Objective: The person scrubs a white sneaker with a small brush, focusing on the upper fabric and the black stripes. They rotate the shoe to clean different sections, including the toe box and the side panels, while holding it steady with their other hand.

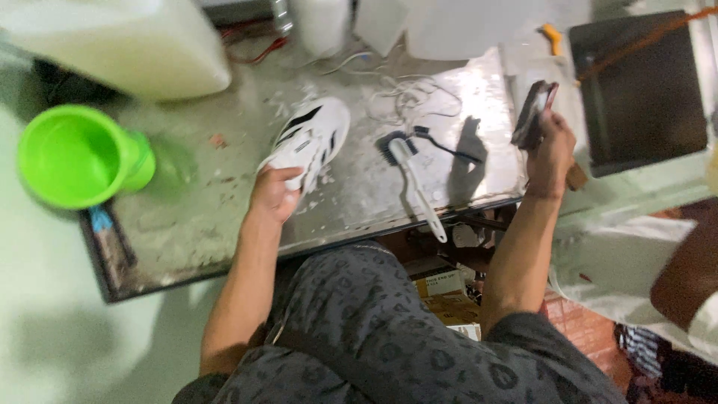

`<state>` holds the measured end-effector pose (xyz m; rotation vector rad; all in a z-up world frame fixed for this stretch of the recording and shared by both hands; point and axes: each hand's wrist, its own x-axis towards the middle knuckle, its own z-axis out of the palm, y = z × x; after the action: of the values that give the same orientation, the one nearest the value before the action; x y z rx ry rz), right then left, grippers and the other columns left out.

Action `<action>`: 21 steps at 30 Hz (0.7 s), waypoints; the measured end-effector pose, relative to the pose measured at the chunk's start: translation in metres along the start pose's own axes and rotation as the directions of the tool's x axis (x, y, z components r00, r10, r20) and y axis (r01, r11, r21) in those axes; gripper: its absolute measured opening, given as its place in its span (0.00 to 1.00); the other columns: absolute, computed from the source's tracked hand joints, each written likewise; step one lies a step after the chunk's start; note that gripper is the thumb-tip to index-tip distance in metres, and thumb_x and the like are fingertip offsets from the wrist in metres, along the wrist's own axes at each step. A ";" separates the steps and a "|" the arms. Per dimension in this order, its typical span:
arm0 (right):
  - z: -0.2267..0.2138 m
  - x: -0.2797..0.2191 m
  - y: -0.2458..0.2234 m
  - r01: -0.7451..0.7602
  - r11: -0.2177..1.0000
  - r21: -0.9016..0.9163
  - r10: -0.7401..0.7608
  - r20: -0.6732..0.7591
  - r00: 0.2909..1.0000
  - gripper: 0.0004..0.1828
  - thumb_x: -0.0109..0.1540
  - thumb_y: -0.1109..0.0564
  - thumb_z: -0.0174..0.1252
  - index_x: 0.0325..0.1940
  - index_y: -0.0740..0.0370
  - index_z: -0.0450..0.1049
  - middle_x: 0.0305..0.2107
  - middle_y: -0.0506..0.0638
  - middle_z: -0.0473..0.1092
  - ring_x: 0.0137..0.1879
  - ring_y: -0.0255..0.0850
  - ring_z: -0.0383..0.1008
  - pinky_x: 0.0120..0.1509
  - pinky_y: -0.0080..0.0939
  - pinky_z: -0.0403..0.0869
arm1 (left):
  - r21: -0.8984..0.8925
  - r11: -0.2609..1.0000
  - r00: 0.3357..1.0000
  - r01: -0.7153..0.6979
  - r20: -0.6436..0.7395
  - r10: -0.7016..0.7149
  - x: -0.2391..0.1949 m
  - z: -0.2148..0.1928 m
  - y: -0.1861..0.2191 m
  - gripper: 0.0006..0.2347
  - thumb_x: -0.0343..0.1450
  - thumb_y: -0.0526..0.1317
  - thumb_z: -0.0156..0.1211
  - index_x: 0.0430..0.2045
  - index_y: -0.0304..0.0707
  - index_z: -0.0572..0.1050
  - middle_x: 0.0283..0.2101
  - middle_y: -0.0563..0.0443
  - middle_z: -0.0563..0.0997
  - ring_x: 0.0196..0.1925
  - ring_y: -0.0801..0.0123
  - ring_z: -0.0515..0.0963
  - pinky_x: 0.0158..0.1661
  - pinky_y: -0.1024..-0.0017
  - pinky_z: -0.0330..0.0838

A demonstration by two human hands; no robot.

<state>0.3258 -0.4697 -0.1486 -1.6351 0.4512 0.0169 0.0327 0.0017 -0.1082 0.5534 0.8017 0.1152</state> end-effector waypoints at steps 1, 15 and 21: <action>0.027 -0.051 -0.013 -0.006 1.000 -0.011 0.007 0.025 1.000 0.18 0.64 0.48 0.64 0.57 0.51 0.78 0.37 0.48 0.79 0.41 0.37 0.82 0.47 0.43 0.84 | -0.014 1.000 1.000 -0.010 -0.022 0.009 0.002 -0.008 -0.005 0.22 0.58 0.20 0.64 0.47 0.31 0.80 0.46 0.39 0.84 0.46 0.49 0.86 0.48 0.59 0.78; 0.236 -0.290 0.013 0.890 0.450 -0.068 -0.652 0.656 0.380 0.21 0.71 0.63 0.51 0.68 0.55 0.70 0.51 0.59 0.69 0.57 0.59 0.71 0.57 0.56 0.75 | 0.135 0.933 0.927 -0.334 0.227 0.299 -0.023 0.003 -0.014 0.21 0.58 0.20 0.53 0.46 0.23 0.75 0.42 0.49 0.74 0.48 0.57 0.77 0.46 0.52 0.74; 0.248 -0.270 0.023 0.960 0.270 -0.077 -0.648 0.723 0.241 0.19 0.68 0.65 0.50 0.61 0.56 0.75 0.48 0.63 0.72 0.54 0.65 0.73 0.53 0.61 0.75 | 0.151 0.950 0.929 -0.273 0.296 0.221 0.061 -0.064 -0.070 0.15 0.59 0.20 0.51 0.38 0.21 0.75 0.40 0.45 0.71 0.49 0.58 0.68 0.47 0.47 0.70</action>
<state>0.1337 -0.1577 -0.1271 -2.1085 -1.1333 -0.2275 0.0219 -0.0121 -0.2196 0.8324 0.4689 0.1915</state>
